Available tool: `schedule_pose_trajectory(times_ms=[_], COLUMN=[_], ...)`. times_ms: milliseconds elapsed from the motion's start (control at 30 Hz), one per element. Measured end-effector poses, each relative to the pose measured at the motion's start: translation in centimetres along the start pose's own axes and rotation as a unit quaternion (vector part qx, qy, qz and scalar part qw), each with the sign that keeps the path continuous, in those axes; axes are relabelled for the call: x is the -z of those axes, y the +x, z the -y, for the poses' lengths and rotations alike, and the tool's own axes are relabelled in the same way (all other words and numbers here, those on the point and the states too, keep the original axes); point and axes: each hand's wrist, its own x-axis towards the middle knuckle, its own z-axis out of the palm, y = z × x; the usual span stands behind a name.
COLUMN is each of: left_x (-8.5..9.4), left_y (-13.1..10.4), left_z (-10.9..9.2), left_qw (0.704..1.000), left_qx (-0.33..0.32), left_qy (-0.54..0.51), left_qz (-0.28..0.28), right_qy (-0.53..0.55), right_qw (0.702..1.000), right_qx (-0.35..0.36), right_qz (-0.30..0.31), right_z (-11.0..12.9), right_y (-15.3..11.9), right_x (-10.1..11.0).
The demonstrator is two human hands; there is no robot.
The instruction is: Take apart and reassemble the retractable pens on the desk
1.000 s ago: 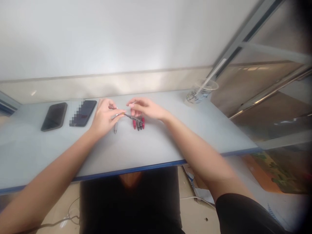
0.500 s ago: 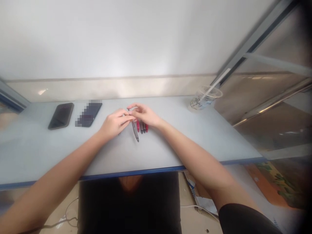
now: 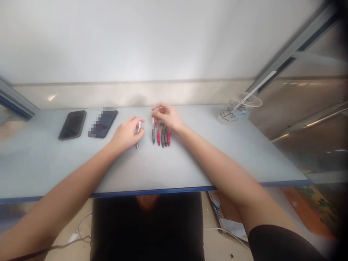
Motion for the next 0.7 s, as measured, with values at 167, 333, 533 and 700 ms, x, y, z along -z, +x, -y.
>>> schedule_pose_trajectory(times_ms=[167,333,533,700], left_x=[0.0,-0.5,-1.0,-1.2], left_y=[0.4,0.5,0.8,1.0], left_z=[-0.8,0.3,1.2,1.2], left_qw=[0.990,0.991,0.974,0.945], left_qx=[0.098,0.068,0.099,0.134], left_qy=[0.043,-0.035,-0.196,-0.295], left_qz=[0.096,0.109,0.059,0.044], right_qy=[-0.016,-0.003,0.004,0.018], right_qw=[1.000,1.000,0.999,0.998], right_qx=[0.012,0.017,0.002,0.003], right_qz=[-0.016,-0.016,-0.036,-0.055], right_z=[-0.4,-0.8,-0.7,0.1], right_y=[0.3,0.2,0.3,-0.1], right_x=[0.6,0.6,0.4,0.6])
